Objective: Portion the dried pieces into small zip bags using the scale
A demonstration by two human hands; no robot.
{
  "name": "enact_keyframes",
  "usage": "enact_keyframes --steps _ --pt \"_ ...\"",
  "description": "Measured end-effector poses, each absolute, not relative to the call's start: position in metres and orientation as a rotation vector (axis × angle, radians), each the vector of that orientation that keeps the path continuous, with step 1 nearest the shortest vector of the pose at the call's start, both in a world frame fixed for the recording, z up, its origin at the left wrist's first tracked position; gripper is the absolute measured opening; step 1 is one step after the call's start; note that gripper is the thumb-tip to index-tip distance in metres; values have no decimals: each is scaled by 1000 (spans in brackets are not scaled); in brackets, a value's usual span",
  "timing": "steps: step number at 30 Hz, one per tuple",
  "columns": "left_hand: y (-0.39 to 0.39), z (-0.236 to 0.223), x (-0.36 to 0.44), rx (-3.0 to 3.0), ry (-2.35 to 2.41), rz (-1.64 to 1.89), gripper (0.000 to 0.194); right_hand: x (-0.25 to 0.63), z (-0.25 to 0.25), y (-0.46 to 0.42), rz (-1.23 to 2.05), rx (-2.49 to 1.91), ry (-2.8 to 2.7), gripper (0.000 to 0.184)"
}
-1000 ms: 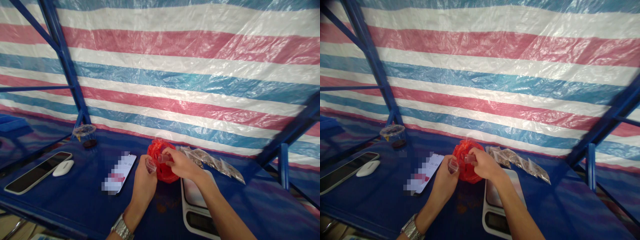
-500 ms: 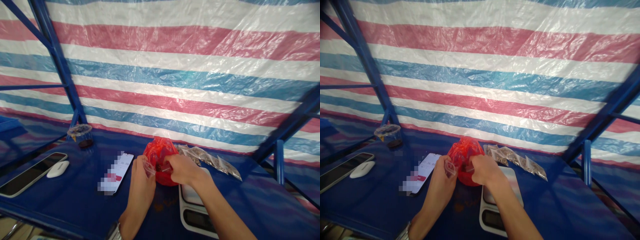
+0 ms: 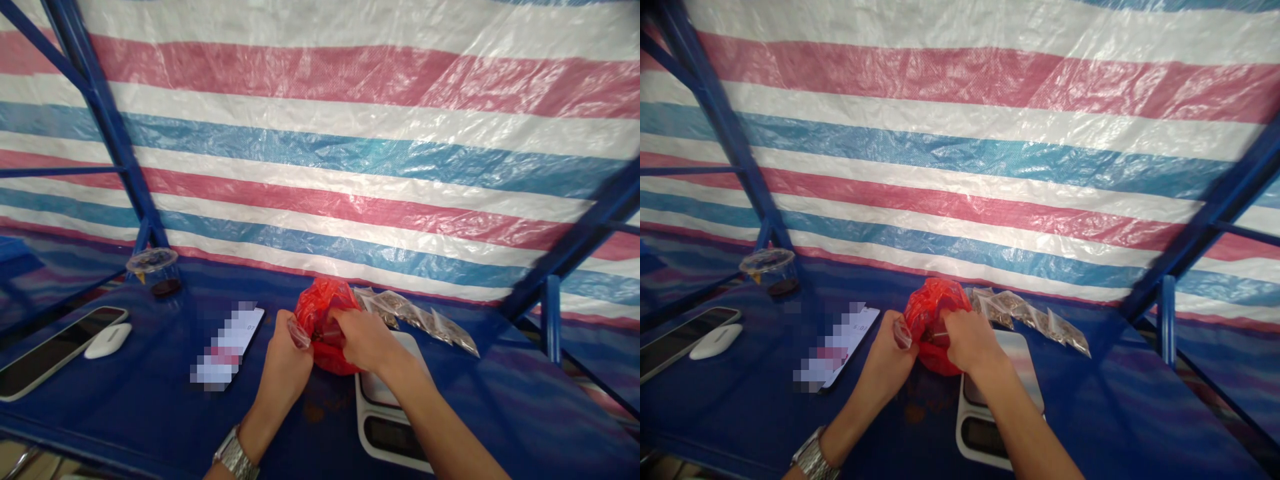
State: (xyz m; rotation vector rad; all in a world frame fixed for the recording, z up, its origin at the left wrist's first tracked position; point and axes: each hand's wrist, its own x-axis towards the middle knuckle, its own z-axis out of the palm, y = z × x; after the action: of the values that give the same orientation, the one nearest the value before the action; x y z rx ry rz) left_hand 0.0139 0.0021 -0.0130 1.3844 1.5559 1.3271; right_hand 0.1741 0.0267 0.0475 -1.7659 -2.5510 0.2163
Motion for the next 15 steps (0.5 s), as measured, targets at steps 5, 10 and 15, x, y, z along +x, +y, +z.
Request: enact_keyframes --steps 5,10,15 --pt "10 -16 15 1301 1444 1360 35 177 42 27 228 -1709 -2548 37" --pt "10 -11 18 1235 1455 1371 32 176 42 26 275 -1749 -2514 36" --pt "12 -10 19 1235 1443 1390 25 174 45 23 338 -1760 -2454 42"
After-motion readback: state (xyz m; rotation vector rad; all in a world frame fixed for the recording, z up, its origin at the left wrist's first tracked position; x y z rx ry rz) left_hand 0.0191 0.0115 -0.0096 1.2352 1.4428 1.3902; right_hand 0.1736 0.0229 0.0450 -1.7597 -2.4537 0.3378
